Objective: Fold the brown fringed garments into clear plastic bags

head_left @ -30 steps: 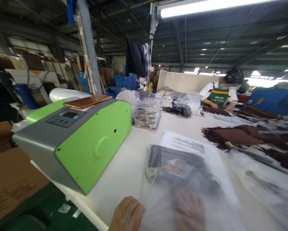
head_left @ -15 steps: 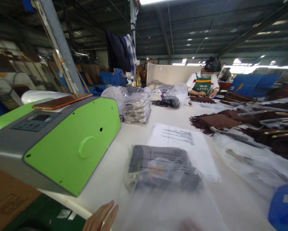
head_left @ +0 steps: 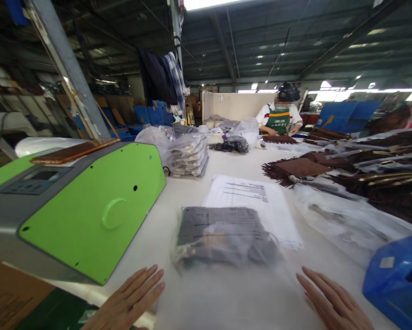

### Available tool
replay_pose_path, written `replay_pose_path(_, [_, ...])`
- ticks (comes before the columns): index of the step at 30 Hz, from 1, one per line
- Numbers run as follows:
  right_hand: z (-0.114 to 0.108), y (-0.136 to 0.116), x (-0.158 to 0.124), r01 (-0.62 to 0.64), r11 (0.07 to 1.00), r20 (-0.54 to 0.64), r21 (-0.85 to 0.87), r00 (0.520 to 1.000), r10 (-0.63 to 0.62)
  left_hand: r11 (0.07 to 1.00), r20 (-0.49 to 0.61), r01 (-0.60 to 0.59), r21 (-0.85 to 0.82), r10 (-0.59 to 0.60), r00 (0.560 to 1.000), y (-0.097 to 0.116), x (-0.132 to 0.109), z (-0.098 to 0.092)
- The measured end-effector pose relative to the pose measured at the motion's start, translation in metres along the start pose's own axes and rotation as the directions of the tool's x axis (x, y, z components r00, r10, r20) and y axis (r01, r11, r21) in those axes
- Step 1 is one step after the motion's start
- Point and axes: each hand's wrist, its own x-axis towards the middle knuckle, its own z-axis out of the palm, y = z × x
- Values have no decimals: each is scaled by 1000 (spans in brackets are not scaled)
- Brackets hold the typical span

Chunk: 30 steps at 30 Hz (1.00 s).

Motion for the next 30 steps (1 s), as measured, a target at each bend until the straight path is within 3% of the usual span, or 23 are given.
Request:
replay_pose_path(3, [14, 15, 6, 111, 994, 37, 3, 993, -111, 998, 25, -54, 20, 53, 998, -9, -1, 5])
replay_pose_path(9, [33, 22, 12, 101, 994, -22, 32, 995, -101, 990, 67, -56, -130, 65, 996, -4, 8, 26])
replay_pose_path(14, [25, 27, 29, 265, 955, -44, 136, 964, -261, 964, 65, -149, -221, 167, 984, -9, 28, 35])
replay_pose_path(20, [10, 28, 40, 339, 921, -87, 194, 941, -328, 926, 81, -82, -368, 120, 989, -20, 33, 30])
replay_pose_path(25, [8, 15, 54, 419, 865, -70, 277, 906, -417, 944, 92, -141, -299, 175, 980, -20, 37, 34])
replay_pose_path(27, [8, 11, 58, 428, 849, -51, 310, 899, -434, 957, 71, -117, -265, 140, 988, -19, 37, 39])
replay_pose_path(30, [5, 10, 59, 388, 847, 23, 364, 905, -425, 952, 6, 6, -306, -5, 1000, -14, 33, 47])
